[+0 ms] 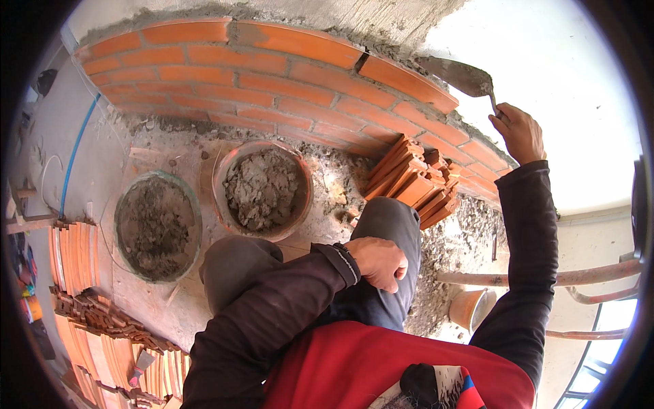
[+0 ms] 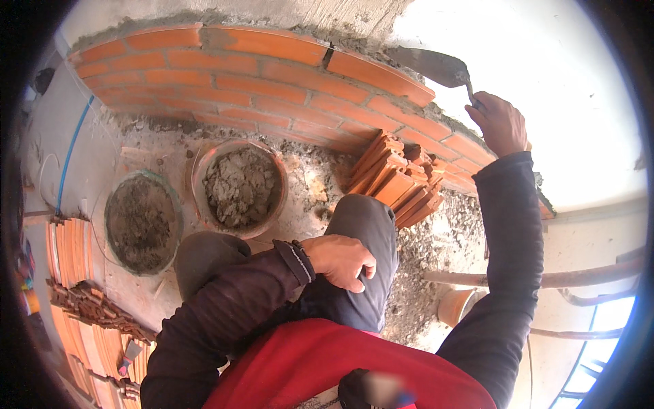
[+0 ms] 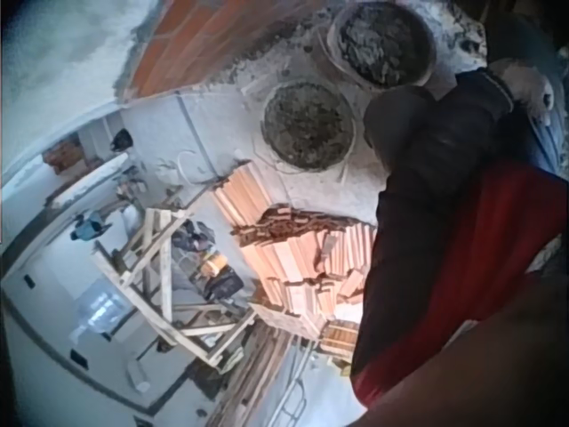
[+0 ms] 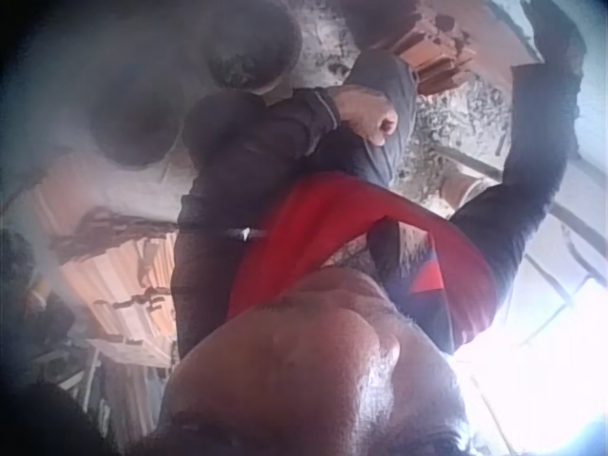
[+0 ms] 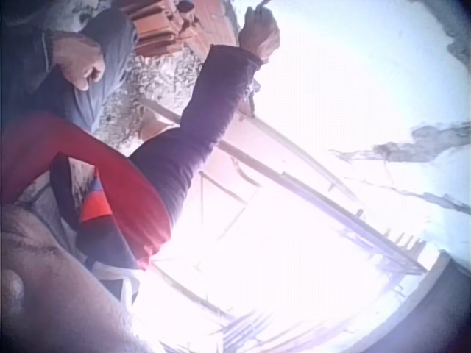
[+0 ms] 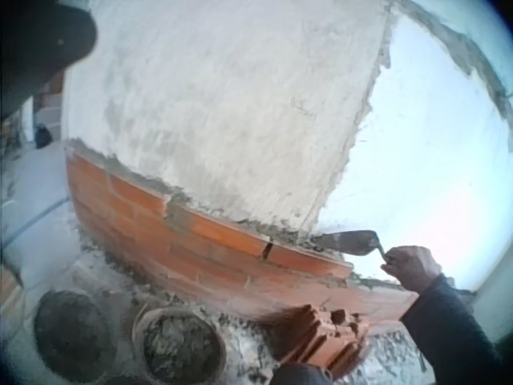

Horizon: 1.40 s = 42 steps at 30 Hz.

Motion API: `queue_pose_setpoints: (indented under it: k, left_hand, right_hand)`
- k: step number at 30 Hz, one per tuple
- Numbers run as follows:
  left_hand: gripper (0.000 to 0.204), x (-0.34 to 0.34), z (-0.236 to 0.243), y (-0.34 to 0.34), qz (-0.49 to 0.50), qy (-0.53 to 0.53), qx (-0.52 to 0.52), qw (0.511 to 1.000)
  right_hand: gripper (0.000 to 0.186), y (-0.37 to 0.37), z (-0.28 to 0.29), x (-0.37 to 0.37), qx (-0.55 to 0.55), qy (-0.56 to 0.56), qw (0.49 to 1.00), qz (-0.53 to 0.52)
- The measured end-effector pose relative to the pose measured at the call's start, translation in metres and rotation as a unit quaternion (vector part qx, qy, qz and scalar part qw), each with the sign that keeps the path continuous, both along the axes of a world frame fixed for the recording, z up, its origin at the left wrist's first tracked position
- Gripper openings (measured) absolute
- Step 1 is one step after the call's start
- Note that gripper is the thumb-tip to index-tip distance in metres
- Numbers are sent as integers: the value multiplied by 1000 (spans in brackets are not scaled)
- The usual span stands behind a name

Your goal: The person uses a trowel to apply mortar from a bucket onto a partially built wall and then presses bricks into the mortar. They also pick up small debris from the floor.

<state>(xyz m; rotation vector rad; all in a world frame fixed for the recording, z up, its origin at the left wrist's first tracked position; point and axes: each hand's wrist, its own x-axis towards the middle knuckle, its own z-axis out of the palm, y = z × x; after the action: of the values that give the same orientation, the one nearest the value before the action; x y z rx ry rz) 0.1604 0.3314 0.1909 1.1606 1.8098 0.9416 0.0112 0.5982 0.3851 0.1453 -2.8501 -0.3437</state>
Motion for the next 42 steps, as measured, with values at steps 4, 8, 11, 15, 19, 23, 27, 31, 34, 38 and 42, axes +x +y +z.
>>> queue_pose_setpoints:
  k: [4,8,11,15,19,23,27,31,34,38,42]
  left_hand:
    - [40,-1,-4,2,-7,10,14,1000]
    - [39,-5,1,2,-10,-1,18,1000]
    - [35,-3,-3,2,1,3,16,1000]
    - [30,-1,-17,5,24,3,55,998]
    - [31,2,1,5,-21,-12,12,1000]
    - [32,10,1,11,-54,-37,37,997]
    - [38,16,6,18,-89,-102,48,990]
    - [39,22,2,18,-83,-85,41,992]
    - [23,21,2,12,-47,-73,59,995]
    - [21,20,4,6,-15,-27,62,998]
    - [24,17,2,7,-1,-23,49,999]
  right_hand:
    - [27,-1,-14,-6,-5,32,999,36]
    - [26,-10,-12,-9,3,1,1000,27]
    - [25,-11,-17,-15,-17,31,999,28]
    - [26,-31,-21,1,-90,34,992,77]
    - [24,-66,-50,16,-183,-151,960,150]
    - [30,-122,-123,15,-220,-358,856,300]
    - [42,-139,-220,0,-165,-525,790,270]
    - [44,-121,-253,0,-122,-554,789,236]
    - [43,-72,-241,4,-116,-516,815,235]
    - [39,-43,-183,9,-99,-484,854,164]
    - [28,-31,-120,36,-216,-347,904,121]
